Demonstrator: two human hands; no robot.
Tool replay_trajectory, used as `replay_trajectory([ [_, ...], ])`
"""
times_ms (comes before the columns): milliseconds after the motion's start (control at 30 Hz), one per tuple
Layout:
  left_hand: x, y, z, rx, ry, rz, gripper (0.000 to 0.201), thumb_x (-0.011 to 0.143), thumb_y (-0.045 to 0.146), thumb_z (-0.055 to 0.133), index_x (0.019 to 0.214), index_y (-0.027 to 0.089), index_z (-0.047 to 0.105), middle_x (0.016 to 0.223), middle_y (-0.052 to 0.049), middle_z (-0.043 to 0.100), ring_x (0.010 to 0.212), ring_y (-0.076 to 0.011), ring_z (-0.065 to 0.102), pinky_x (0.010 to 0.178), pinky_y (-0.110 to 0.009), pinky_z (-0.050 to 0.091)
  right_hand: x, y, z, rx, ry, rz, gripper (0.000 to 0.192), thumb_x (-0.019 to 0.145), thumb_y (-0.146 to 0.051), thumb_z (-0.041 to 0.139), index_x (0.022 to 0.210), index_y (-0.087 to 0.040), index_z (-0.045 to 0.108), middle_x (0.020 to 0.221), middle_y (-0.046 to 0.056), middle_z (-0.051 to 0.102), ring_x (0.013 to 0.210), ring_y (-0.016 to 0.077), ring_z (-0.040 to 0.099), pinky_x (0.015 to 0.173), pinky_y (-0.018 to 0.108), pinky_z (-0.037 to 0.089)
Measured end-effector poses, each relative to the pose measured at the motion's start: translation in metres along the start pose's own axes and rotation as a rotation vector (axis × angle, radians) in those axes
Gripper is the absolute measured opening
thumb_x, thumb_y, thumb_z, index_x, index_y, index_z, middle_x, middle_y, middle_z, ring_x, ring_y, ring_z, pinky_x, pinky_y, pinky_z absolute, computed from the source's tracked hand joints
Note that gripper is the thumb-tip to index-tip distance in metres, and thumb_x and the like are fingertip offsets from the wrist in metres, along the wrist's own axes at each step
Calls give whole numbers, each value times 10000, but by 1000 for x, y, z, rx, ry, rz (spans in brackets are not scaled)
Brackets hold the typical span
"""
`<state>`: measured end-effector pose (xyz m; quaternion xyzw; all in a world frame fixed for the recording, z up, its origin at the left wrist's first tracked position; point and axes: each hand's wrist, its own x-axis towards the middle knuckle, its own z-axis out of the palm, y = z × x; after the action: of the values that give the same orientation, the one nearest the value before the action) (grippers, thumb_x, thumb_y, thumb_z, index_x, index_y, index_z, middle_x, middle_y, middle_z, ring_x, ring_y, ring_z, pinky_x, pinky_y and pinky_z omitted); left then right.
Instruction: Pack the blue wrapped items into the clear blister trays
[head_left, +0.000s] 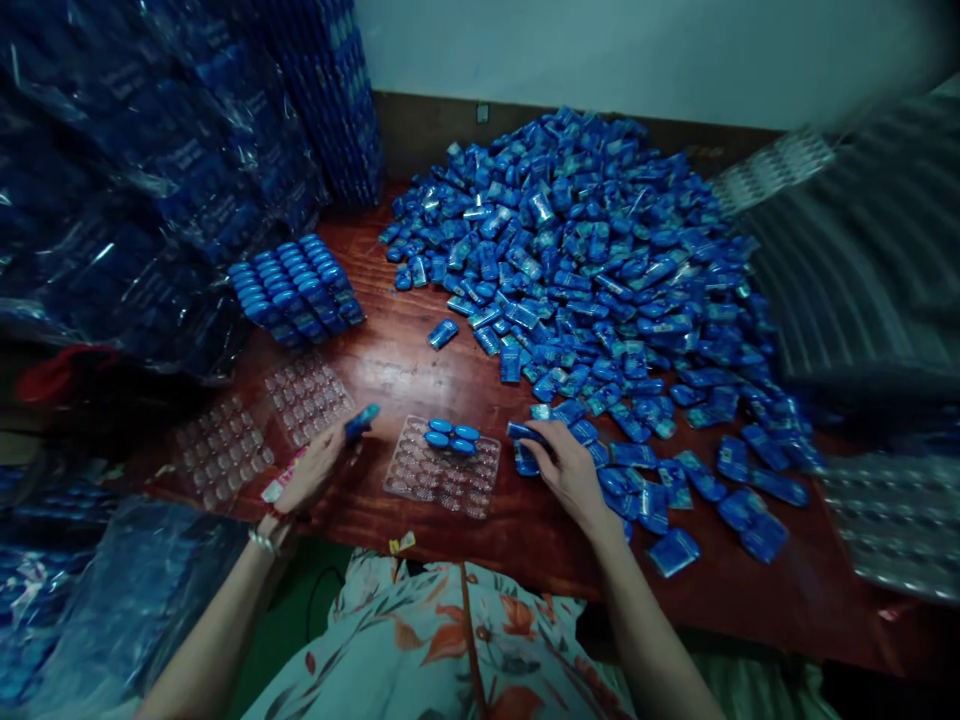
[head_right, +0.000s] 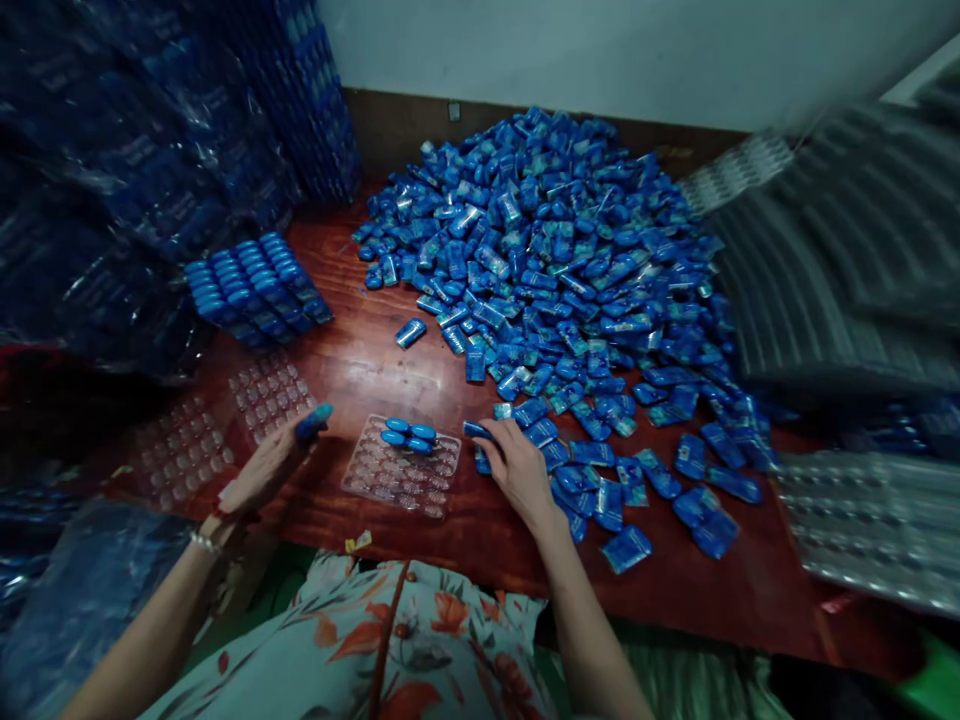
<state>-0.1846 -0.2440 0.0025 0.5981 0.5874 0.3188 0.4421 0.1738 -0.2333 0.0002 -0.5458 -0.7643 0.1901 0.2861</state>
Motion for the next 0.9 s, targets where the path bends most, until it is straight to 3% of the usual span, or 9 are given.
replay_trajectory([
  [100, -27, 0, 16, -34, -35, -33, 421, 928, 417, 341, 1171, 172, 582, 1157, -99, 607, 978, -195, 587, 741, -275, 506, -22, -25, -1, 132, -88, 67, 235, 914, -273, 416, 1106, -222, 541, 1037, 64, 604, 972, 178, 574, 846, 315, 455],
  [200, -28, 5, 42, -20, 8, -13, 352, 873, 399, 486, 1117, 170, 592, 1108, -77, 632, 1019, -201, 588, 841, -317, 497, -35, -46, 18, 168, -186, 94, 320, 909, -242, 403, 1226, -218, 440, 1104, 69, 594, 1002, 175, 578, 847, 315, 474],
  [300, -20, 9, 61, 79, 173, 81, 363, 830, 384, 565, 1123, 171, 543, 1038, -71, 645, 941, -191, 616, 822, -330, 513, -39, -53, 45, 160, -92, 90, 316, 894, -189, 404, 1207, -206, 445, 1037, 73, 608, 948, 180, 589, 817, 320, 491],
  [367, -15, 12, 67, 176, 227, 191, 313, 838, 354, 562, 1095, 177, 533, 980, -64, 642, 887, -182, 621, 794, -329, 525, -37, -52, 57, 89, -57, 3, 339, 876, -117, 381, 1188, -202, 480, 1012, 83, 605, 955, 189, 572, 825, 332, 486],
  [467, -10, 17, 68, 326, 144, 413, 220, 885, 266, 495, 1085, 184, 534, 985, -73, 619, 926, -178, 597, 817, -333, 518, -29, -48, 57, -74, -100, -145, 413, 838, -27, 344, 1182, -178, 514, 981, 103, 592, 944, 197, 549, 807, 332, 478],
  [633, -5, 26, 73, 469, -22, 690, 322, 909, 120, 385, 1211, 182, 477, 1076, -114, 581, 1010, -181, 549, 846, -355, 512, -9, -52, 35, -326, -289, -252, 346, 852, -41, 368, 1121, -152, 555, 914, 102, 571, 841, 193, 526, 725, 305, 454],
  [767, -2, 36, 81, 567, -79, 739, 283, 915, 131, 371, 1165, 162, 498, 1049, -113, 581, 1024, -205, 540, 865, -398, 509, 6, -66, 28, -458, -405, -303, 249, 887, -109, 404, 1046, -190, 578, 852, 70, 568, 792, 183, 520, 699, 292, 426],
  [900, 1, 43, 89, 677, -181, 687, 229, 907, 139, 386, 1074, 132, 542, 1019, -111, 577, 967, -208, 544, 852, -400, 506, 14, -78, 34, -507, -439, -304, 271, 880, -111, 425, 1100, -200, 557, 879, 78, 584, 823, 191, 541, 723, 303, 432],
])
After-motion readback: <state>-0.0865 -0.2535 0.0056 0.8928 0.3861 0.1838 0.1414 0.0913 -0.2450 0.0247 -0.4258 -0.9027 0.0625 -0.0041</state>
